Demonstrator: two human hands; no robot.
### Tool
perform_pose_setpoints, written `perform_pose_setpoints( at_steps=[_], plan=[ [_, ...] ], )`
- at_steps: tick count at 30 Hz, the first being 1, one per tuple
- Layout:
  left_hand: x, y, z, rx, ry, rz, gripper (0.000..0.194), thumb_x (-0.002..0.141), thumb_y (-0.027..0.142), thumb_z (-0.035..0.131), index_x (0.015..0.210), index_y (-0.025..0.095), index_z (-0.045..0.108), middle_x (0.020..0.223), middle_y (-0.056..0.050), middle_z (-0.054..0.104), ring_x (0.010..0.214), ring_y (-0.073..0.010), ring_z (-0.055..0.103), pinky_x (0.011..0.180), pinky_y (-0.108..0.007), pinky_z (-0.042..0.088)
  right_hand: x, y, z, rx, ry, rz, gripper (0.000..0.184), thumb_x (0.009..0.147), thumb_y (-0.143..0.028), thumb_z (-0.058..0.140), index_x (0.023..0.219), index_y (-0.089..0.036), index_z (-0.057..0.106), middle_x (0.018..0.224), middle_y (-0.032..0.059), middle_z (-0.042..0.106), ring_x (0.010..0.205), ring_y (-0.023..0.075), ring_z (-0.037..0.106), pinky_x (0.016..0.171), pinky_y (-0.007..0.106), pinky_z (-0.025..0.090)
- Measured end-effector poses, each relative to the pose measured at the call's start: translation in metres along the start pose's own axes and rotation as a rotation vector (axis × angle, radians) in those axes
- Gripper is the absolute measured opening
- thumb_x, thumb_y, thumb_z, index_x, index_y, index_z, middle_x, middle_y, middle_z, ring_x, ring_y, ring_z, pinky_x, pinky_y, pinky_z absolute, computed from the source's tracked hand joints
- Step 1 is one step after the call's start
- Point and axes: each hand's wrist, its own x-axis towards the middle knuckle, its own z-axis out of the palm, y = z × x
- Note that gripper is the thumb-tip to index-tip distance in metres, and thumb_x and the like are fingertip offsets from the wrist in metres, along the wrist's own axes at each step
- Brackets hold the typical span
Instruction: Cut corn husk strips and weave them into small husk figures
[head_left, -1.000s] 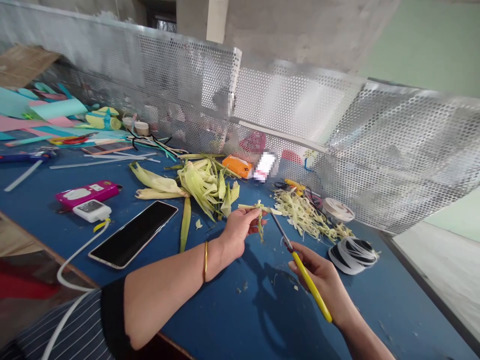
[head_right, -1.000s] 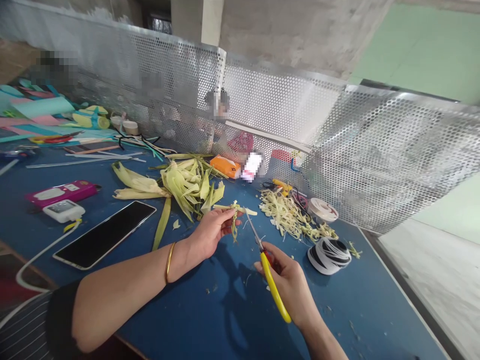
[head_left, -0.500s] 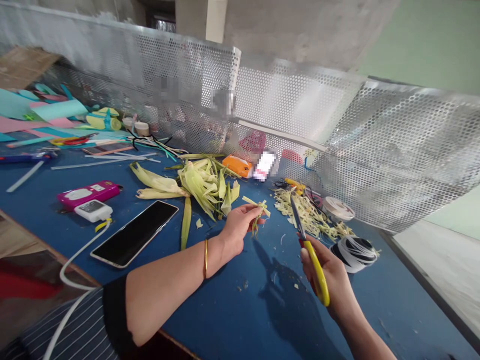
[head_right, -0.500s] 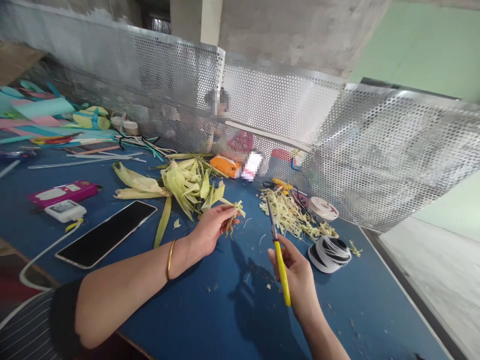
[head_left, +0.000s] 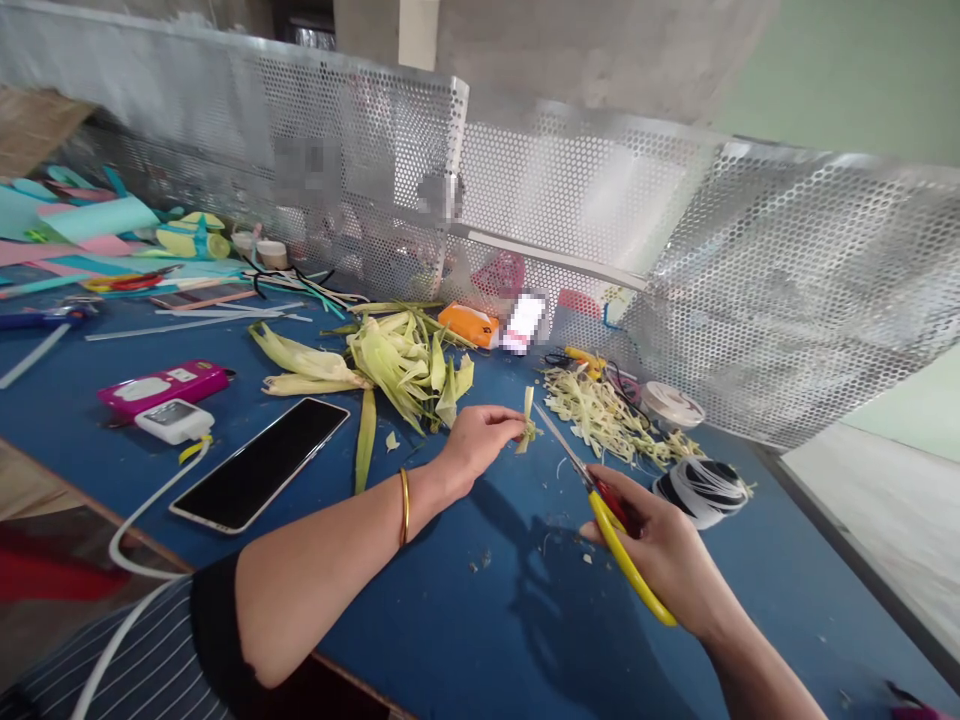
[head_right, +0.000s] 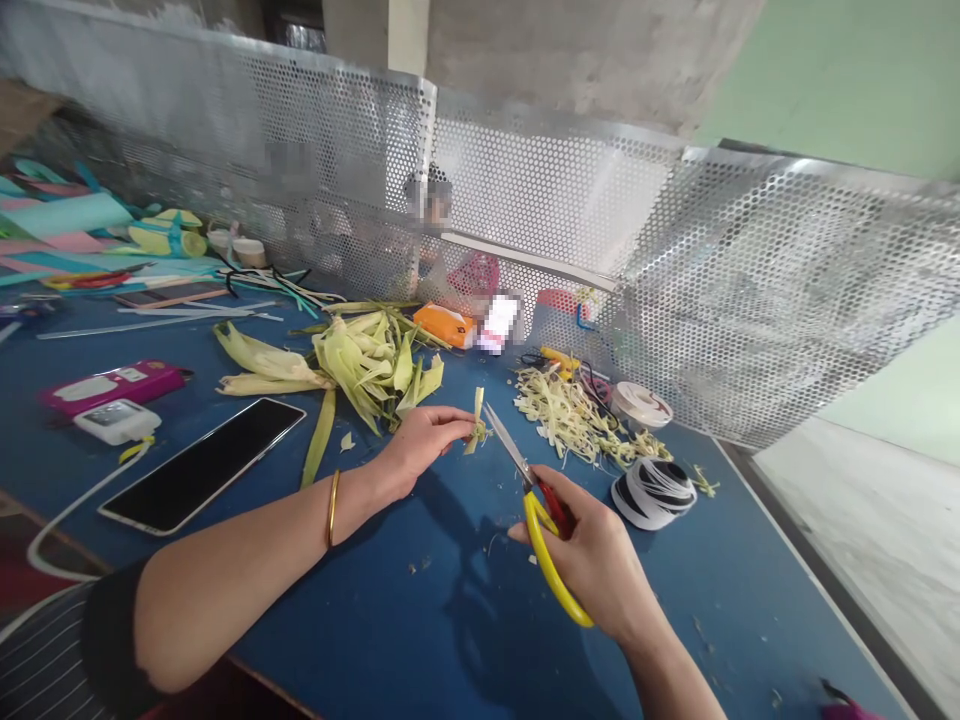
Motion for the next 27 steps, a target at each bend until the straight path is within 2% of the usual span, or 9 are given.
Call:
perform_pose_setpoints(
  at_steps=[4,8,21,27],
  plan=[
    [0.0018,-0.0047,-0.0005,0.105,-0.051,0.039,0.013,0.069,0.019,0.064,0.072,0.020,0.077,0.072,-0.002,0.072,0.068,-0.0144,0.058,0.064,-0.025,0.041,0.0003,0.0022,-0.0001,-0.066,-0.022,0.010,0.064,0.069,-0.037,0.077,0.130,-0.022,0.062,0.096,0.0029,0.071,0.084,0.0228,0.063,0.073,0.029,0.051],
    [0.0029,-0.0080,0.0000,0.120,-0.085,0.037,0.016,0.068,0.019,0.063,0.073,0.019,0.077,0.077,-0.003,0.074,0.076,-0.0165,0.062,0.069,-0.025,0.043,0.0010,0.0033,0.0002,-0.022,-0.057,0.011,0.065,0.072,-0.037,0.074,0.133,-0.020,0.060,0.100,0.0038,0.072,0.087,0.0233,0.063,0.077,0.029,0.051],
    [-0.0013,-0.0021,-0.0004,0.152,-0.124,-0.004,0.019,0.070,0.020,0.061,0.079,0.015,0.077,0.081,-0.005,0.074,0.079,-0.0163,0.062,0.072,-0.026,0.044,-0.0010,-0.0014,0.0006,-0.007,-0.103,0.010,0.068,0.074,-0.042,0.071,0.134,-0.013,0.058,0.095,0.0045,0.072,0.083,0.0221,0.061,0.065,0.026,0.048],
    [0.0013,-0.0053,0.0007,0.136,-0.108,0.004,0.014,0.069,0.018,0.065,0.076,0.017,0.077,0.078,-0.003,0.073,0.074,-0.0145,0.061,0.072,-0.026,0.044,-0.0011,-0.0024,-0.0010,-0.014,-0.086,0.012,0.060,0.071,-0.042,0.074,0.126,-0.016,0.066,0.087,0.0017,0.071,0.077,0.0203,0.061,0.066,0.026,0.048]
  ],
)
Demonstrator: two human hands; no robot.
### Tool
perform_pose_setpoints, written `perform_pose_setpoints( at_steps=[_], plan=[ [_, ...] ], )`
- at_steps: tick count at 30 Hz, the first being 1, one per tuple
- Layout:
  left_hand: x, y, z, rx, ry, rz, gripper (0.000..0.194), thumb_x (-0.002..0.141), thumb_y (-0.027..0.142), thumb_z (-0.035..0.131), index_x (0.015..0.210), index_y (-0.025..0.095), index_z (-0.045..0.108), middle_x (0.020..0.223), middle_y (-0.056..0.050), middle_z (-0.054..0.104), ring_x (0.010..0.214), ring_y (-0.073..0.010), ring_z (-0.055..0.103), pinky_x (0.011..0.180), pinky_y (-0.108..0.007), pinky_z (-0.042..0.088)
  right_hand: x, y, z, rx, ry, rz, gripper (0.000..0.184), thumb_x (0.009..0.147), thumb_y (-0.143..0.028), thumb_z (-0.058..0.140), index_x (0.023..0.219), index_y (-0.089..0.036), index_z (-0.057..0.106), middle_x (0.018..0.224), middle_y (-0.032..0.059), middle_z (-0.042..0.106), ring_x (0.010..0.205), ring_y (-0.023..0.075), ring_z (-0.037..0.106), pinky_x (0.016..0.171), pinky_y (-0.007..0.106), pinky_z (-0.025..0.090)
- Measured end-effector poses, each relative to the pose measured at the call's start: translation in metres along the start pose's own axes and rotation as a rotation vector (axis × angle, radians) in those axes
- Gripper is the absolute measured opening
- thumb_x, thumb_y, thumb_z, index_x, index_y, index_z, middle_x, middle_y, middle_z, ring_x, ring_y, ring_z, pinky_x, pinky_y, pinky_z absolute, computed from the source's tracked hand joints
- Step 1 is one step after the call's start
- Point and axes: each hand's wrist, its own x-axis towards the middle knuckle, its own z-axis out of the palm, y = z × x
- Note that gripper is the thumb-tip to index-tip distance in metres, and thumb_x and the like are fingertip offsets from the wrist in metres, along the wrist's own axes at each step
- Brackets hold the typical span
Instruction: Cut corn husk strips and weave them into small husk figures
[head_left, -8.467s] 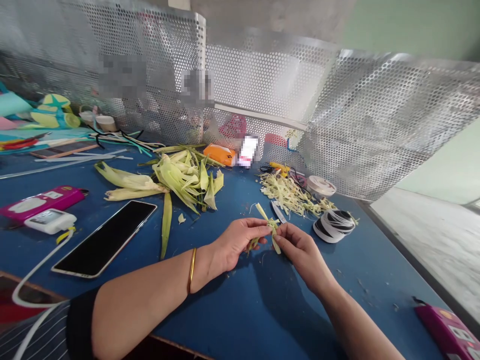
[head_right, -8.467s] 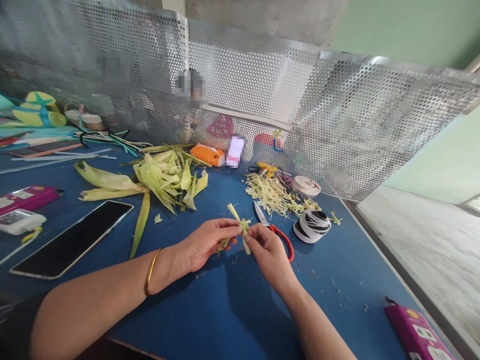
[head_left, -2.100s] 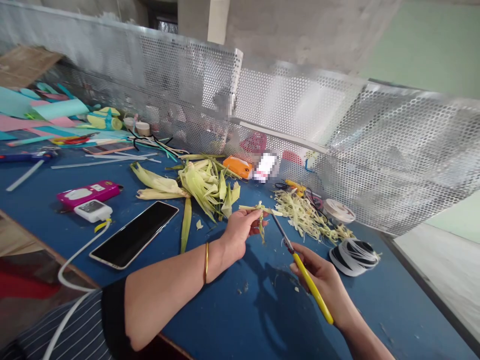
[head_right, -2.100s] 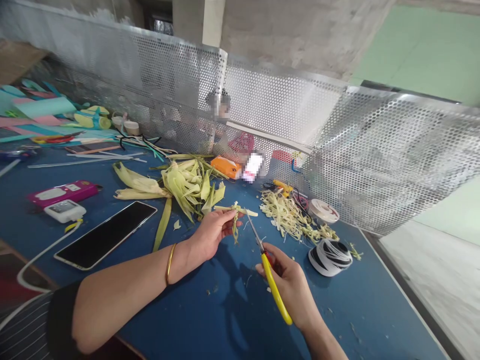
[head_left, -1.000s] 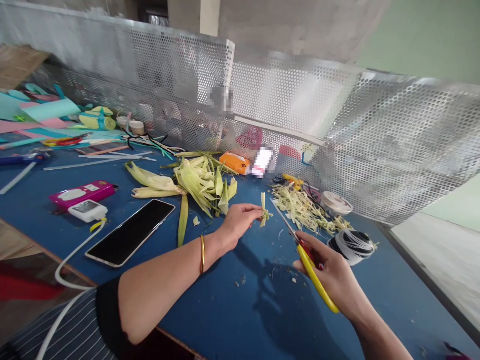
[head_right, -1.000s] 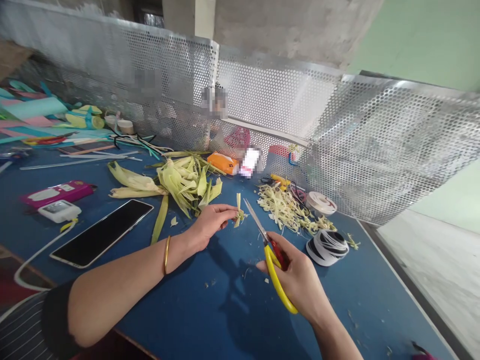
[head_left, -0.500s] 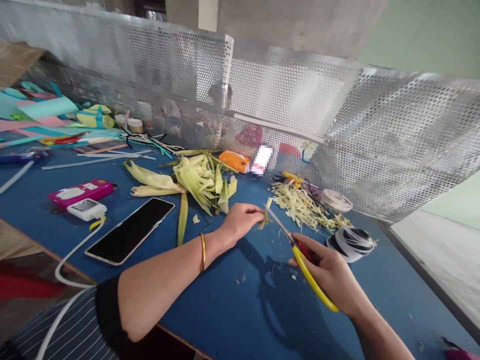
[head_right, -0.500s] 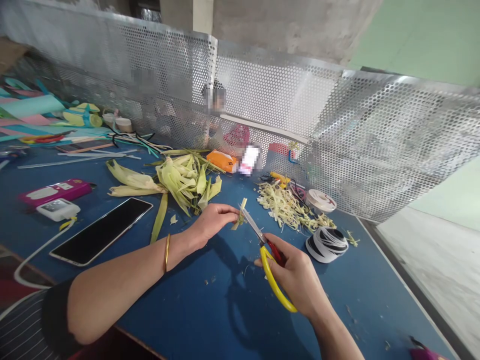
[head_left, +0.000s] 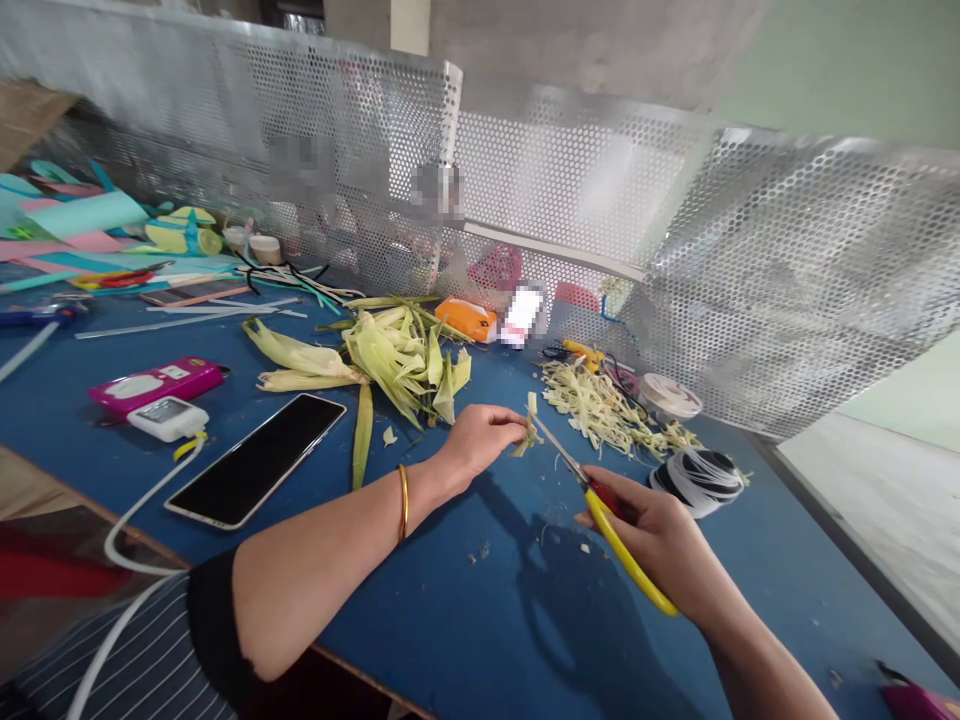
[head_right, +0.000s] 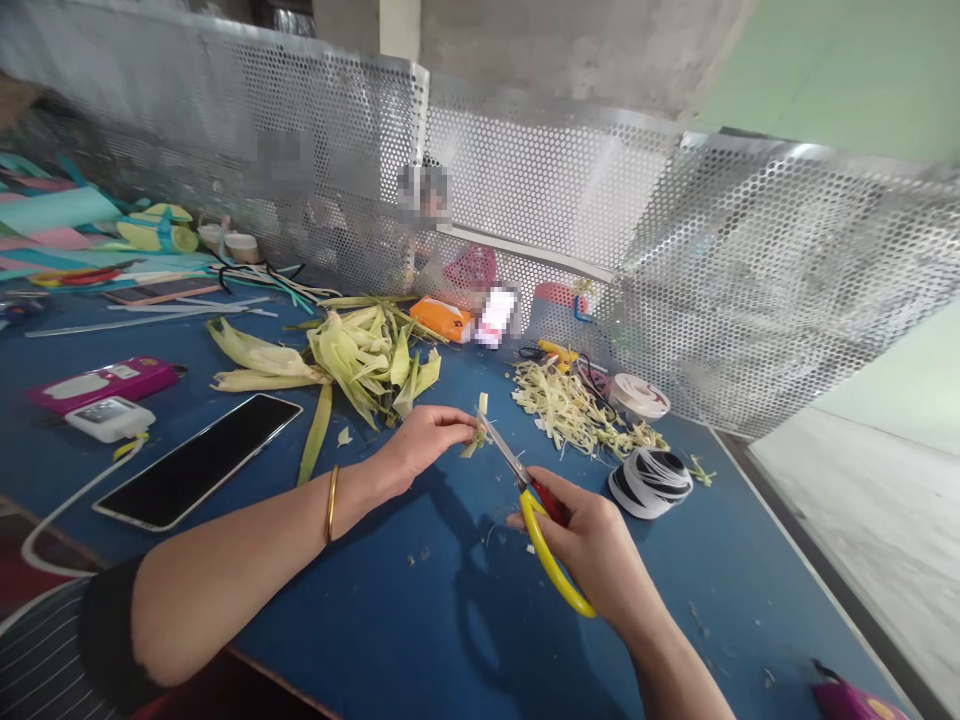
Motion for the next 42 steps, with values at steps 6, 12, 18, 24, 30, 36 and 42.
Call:
perform_pose_setpoints(
  at_steps=[6,12,18,24,30,36,42],
  plan=[
    [0.001,0.001,-0.001,-0.121,0.019,-0.051,0.009,0.070,0.020,0.071,0.077,0.016,0.075,0.066,-0.002,0.067,0.055,-0.0104,0.051,0.059,-0.026,0.042,0.007,0.004,0.003,0.056,0.246,-0.007,0.068,0.068,-0.056,0.071,0.120,-0.013,0.067,0.073,0.0025,0.066,0.064,0.0180,0.057,0.054,0.026,0.045],
    [0.000,0.000,0.000,-0.577,-0.132,-0.295,0.012,0.071,0.012,0.075,0.081,0.013,0.069,0.073,-0.002,0.066,0.061,-0.0085,0.059,0.064,-0.023,0.049,0.013,0.009,0.001,-0.424,0.300,0.074,0.057,0.080,-0.056,0.057,0.123,-0.020,0.061,0.070,0.0029,0.068,0.062,0.0219,0.062,0.055,0.029,0.041],
    [-0.003,-0.002,-0.001,-0.686,-0.185,-0.363,0.011,0.077,0.013,0.073,0.086,0.014,0.068,0.079,-0.003,0.068,0.060,-0.0073,0.059,0.058,-0.020,0.049,0.012,0.004,0.013,-0.794,0.110,0.120,0.034,0.086,-0.038,0.054,0.113,-0.018,0.060,0.089,0.0085,0.073,0.080,0.0282,0.069,0.061,0.031,0.039],
    [-0.008,-0.001,0.000,-0.647,-0.233,-0.345,0.011,0.084,0.022,0.068,0.087,0.012,0.069,0.079,-0.003,0.067,0.055,-0.0035,0.052,0.051,-0.016,0.042,0.012,0.010,0.017,-0.823,0.056,-0.010,0.031,0.088,-0.036,0.055,0.114,-0.021,0.064,0.098,0.0082,0.072,0.083,0.0258,0.069,0.061,0.030,0.041],
    [-0.014,-0.001,0.006,-0.655,-0.287,-0.376,0.011,0.084,0.022,0.066,0.081,0.013,0.063,0.077,-0.003,0.067,0.052,-0.0042,0.049,0.049,-0.017,0.039,0.012,0.011,0.008,-0.505,0.280,-0.115,0.031,0.090,-0.043,0.049,0.102,-0.024,0.071,0.095,0.0071,0.072,0.079,0.0232,0.067,0.066,0.032,0.046],
    [-0.024,-0.007,0.017,-0.663,-0.428,-0.439,0.016,0.082,0.028,0.070,0.083,0.013,0.065,0.071,-0.001,0.063,0.049,-0.0037,0.046,0.047,-0.016,0.036,0.011,-0.005,0.016,0.359,0.257,-0.039,0.046,0.075,-0.054,0.068,0.103,-0.018,0.070,0.097,0.0101,0.074,0.085,0.0236,0.068,0.075,0.034,0.053],
    [-0.030,-0.006,0.025,-0.602,-0.439,-0.475,0.014,0.083,0.026,0.068,0.087,0.013,0.069,0.072,-0.002,0.065,0.050,-0.0036,0.049,0.049,-0.016,0.038,0.009,-0.012,0.027,0.606,0.166,0.045,0.041,0.069,-0.052,0.077,0.086,-0.015,0.072,0.075,0.0070,0.072,0.070,0.0199,0.066,0.066,0.031,0.052]
  ],
)
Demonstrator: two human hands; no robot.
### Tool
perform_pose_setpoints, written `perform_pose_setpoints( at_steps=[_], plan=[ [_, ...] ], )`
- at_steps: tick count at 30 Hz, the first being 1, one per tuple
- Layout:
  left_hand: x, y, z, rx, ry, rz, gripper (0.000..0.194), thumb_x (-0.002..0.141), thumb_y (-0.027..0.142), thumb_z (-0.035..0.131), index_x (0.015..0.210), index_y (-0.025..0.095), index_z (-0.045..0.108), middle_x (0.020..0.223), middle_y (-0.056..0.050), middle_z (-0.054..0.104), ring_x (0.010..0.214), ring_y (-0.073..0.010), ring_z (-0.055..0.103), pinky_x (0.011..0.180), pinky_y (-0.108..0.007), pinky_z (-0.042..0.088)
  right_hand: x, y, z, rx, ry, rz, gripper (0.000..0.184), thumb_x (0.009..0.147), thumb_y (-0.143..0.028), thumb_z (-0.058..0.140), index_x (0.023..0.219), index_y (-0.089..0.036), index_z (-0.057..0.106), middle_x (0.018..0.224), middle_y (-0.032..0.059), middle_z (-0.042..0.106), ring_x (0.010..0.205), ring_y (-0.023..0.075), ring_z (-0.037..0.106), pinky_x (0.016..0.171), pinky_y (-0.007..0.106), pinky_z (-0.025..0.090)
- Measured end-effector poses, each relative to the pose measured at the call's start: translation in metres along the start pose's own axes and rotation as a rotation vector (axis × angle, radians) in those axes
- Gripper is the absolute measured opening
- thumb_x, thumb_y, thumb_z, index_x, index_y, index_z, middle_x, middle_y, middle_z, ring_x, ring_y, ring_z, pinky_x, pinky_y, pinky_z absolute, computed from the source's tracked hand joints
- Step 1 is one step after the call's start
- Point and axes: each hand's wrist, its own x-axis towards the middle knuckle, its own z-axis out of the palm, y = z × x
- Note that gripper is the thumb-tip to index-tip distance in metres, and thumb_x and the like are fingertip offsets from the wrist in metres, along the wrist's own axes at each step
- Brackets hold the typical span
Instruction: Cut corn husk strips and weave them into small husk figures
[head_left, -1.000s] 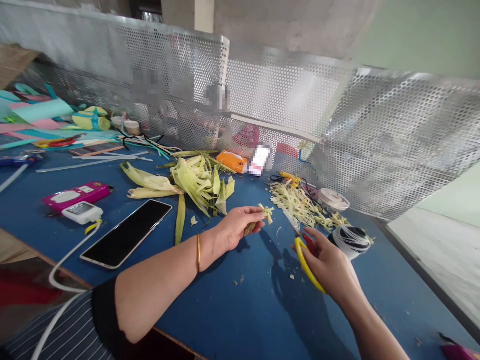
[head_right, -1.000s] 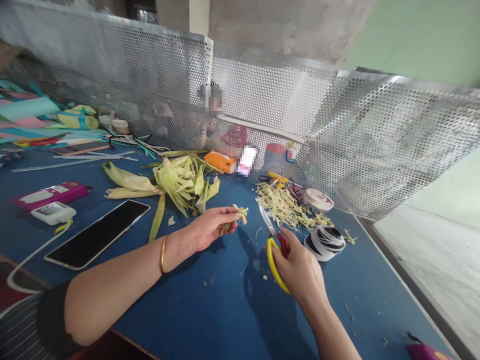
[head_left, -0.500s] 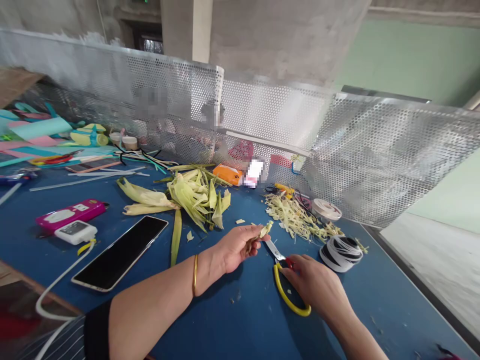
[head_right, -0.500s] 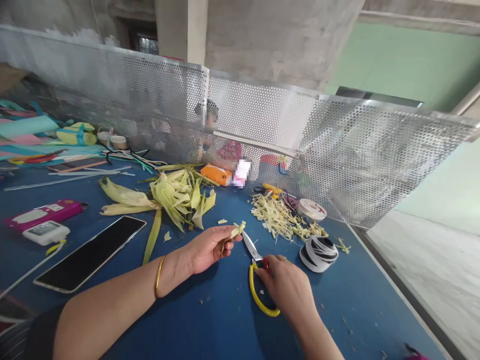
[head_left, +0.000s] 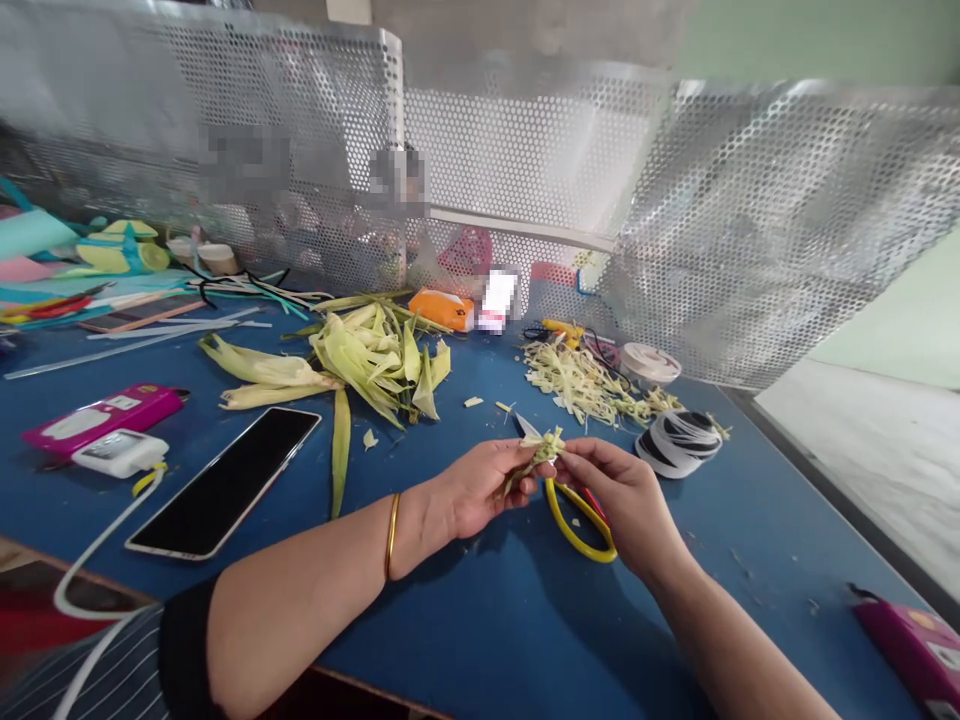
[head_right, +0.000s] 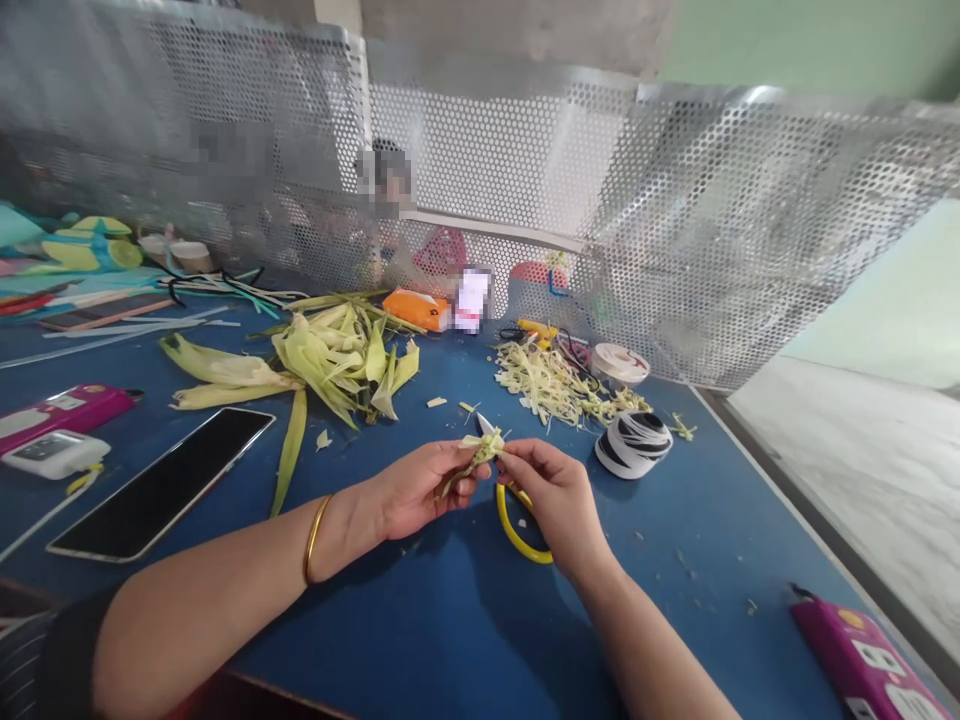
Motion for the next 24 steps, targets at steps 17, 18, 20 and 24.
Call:
perform_pose_setpoints(
  at_steps=[17,18,20,24],
  plan=[
    [-0.002,-0.001,0.009,0.174,0.148,0.190,0.020,0.064,0.024,0.081,0.077,0.014,0.069,0.066,0.001,0.062,0.059,-0.0074,0.053,0.063,-0.023,0.041,-0.004,0.001,-0.004,-0.477,0.028,-0.234,0.031,0.087,-0.045,0.057,0.080,-0.017,0.068,0.066,0.0025,0.065,0.060,0.0141,0.055,0.056,0.024,0.041],
    [-0.002,-0.002,0.010,0.186,0.163,0.201,0.018,0.064,0.022,0.080,0.075,0.014,0.069,0.065,0.001,0.061,0.058,-0.0071,0.052,0.062,-0.022,0.041,-0.004,0.001,-0.004,-0.496,0.025,-0.239,0.031,0.087,-0.044,0.056,0.079,-0.017,0.067,0.065,0.0021,0.063,0.060,0.0137,0.053,0.055,0.023,0.040],
    [-0.001,-0.003,0.012,0.215,0.191,0.237,0.014,0.064,0.019,0.079,0.072,0.014,0.069,0.064,0.001,0.061,0.059,-0.0074,0.051,0.062,-0.022,0.041,-0.005,0.000,-0.003,-0.520,0.020,-0.255,0.030,0.087,-0.043,0.056,0.076,-0.017,0.066,0.063,0.0014,0.061,0.058,0.0130,0.050,0.054,0.023,0.039],
    [0.002,-0.005,0.008,0.261,0.209,0.300,0.016,0.064,0.024,0.080,0.074,0.015,0.072,0.066,0.000,0.063,0.063,-0.0094,0.053,0.064,-0.024,0.041,-0.004,0.000,-0.002,-0.485,-0.003,-0.248,0.032,0.086,-0.046,0.056,0.075,-0.018,0.065,0.064,0.0017,0.059,0.060,0.0136,0.051,0.055,0.024,0.041]
  ],
)
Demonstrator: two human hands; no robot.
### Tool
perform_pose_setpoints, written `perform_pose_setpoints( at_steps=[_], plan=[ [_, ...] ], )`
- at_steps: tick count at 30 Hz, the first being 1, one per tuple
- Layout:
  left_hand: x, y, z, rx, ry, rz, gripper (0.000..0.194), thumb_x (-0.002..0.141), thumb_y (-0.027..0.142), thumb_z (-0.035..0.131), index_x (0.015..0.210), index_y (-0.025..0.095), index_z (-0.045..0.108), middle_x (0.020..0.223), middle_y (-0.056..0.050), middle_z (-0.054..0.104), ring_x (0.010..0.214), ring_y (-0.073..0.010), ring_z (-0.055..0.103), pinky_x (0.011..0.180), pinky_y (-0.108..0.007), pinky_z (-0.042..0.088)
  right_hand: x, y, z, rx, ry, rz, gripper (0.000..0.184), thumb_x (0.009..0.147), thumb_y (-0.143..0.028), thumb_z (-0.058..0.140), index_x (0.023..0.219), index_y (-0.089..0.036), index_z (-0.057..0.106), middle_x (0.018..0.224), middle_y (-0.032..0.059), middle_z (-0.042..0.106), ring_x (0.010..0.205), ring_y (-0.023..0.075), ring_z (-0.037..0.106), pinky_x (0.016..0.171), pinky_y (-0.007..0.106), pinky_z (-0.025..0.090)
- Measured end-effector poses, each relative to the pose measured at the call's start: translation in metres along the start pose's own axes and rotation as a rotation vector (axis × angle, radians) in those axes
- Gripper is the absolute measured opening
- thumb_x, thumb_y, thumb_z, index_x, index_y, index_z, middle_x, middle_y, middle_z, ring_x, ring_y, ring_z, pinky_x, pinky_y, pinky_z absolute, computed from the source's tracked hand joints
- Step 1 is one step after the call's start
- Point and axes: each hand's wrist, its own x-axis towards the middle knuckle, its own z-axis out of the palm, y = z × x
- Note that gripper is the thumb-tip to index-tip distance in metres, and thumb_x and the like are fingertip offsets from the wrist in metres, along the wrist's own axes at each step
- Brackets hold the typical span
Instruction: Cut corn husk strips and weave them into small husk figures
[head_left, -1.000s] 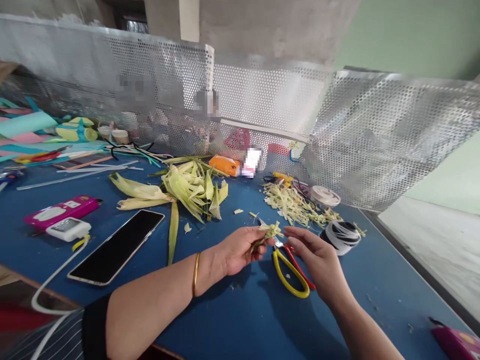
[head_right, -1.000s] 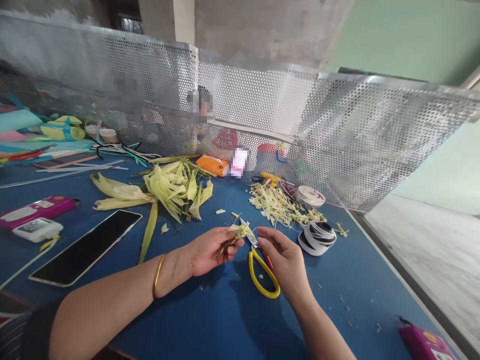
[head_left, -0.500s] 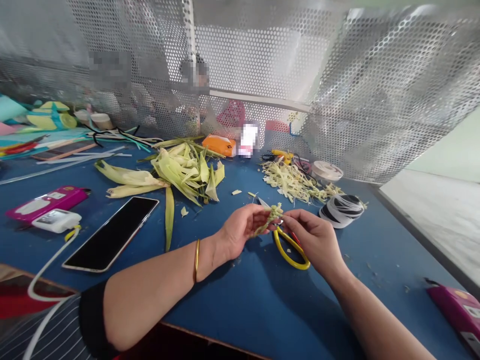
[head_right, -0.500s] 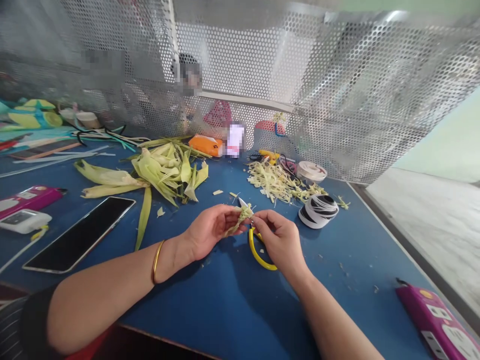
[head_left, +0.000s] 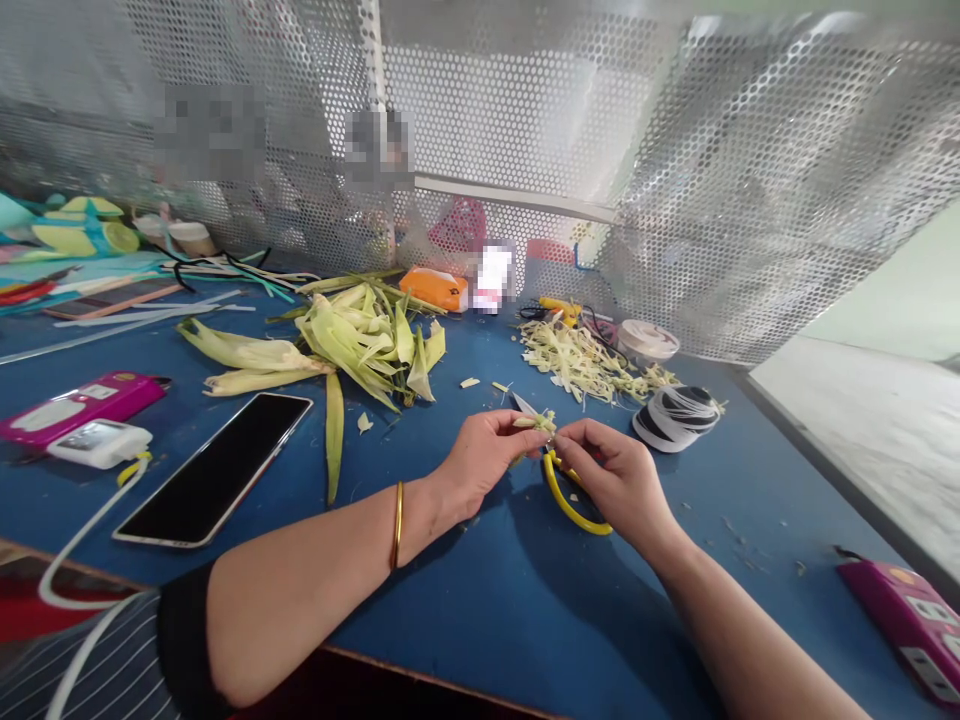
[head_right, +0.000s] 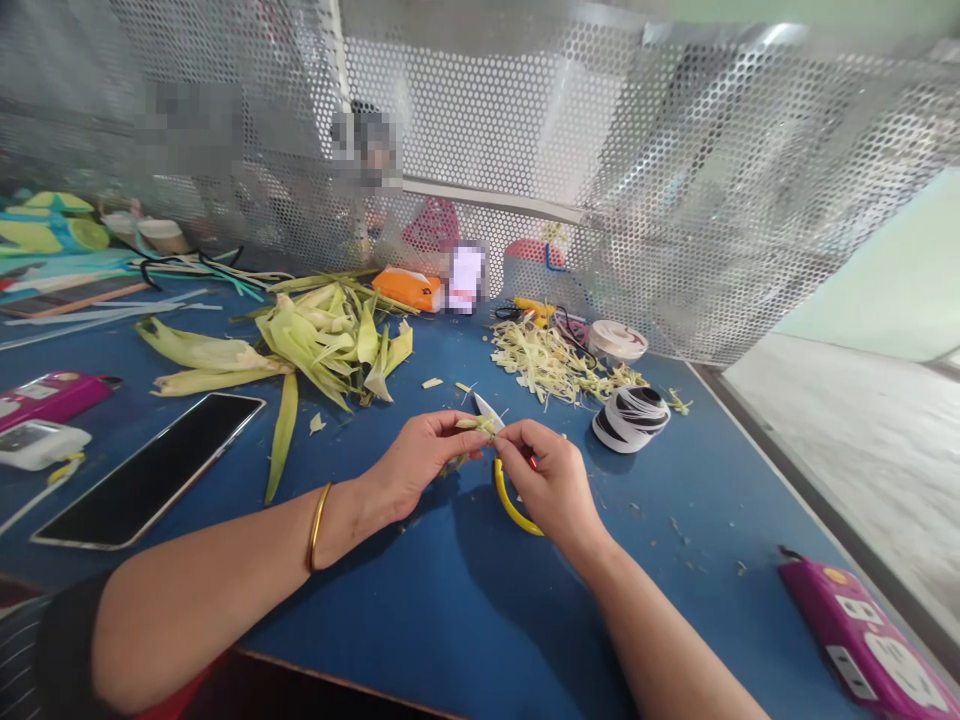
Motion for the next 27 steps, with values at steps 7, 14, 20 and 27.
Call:
perform_pose_setpoints(
  at_steps=[7,14,20,27],
  plan=[
    [0.002,0.003,-0.006,-0.126,-0.018,-0.073,0.028,0.058,0.030,0.086,0.078,0.016,0.073,0.087,-0.006,0.071,0.084,-0.0146,0.061,0.081,-0.028,0.044,0.006,0.006,0.002,0.344,0.081,0.186,0.039,0.079,-0.055,0.062,0.089,-0.018,0.067,0.078,0.0041,0.068,0.071,0.0178,0.064,0.071,0.031,0.052],
    [-0.001,0.001,-0.005,-0.163,-0.023,-0.055,0.029,0.058,0.029,0.086,0.078,0.015,0.071,0.086,-0.004,0.069,0.086,-0.0160,0.060,0.085,-0.031,0.045,0.001,0.002,0.014,0.274,-0.093,0.115,0.030,0.078,-0.047,0.065,0.077,-0.017,0.066,0.069,0.0005,0.065,0.063,0.0133,0.055,0.060,0.025,0.043],
    [-0.002,0.005,-0.002,0.029,-0.039,0.043,0.023,0.059,0.028,0.082,0.074,0.015,0.070,0.074,-0.001,0.066,0.071,-0.0128,0.057,0.071,-0.027,0.044,0.001,0.009,0.017,0.224,-0.157,0.085,0.027,0.084,-0.042,0.059,0.072,-0.017,0.063,0.066,0.0003,0.063,0.060,0.0128,0.053,0.060,0.025,0.043],
    [0.002,0.008,-0.009,0.316,-0.037,0.205,0.016,0.065,0.027,0.076,0.071,0.015,0.068,0.072,-0.001,0.067,0.070,-0.0140,0.058,0.069,-0.025,0.043,0.000,0.005,0.014,0.218,-0.187,0.100,0.028,0.083,-0.040,0.059,0.067,-0.018,0.059,0.064,-0.0003,0.061,0.059,0.0125,0.052,0.059,0.025,0.041]
  ],
)
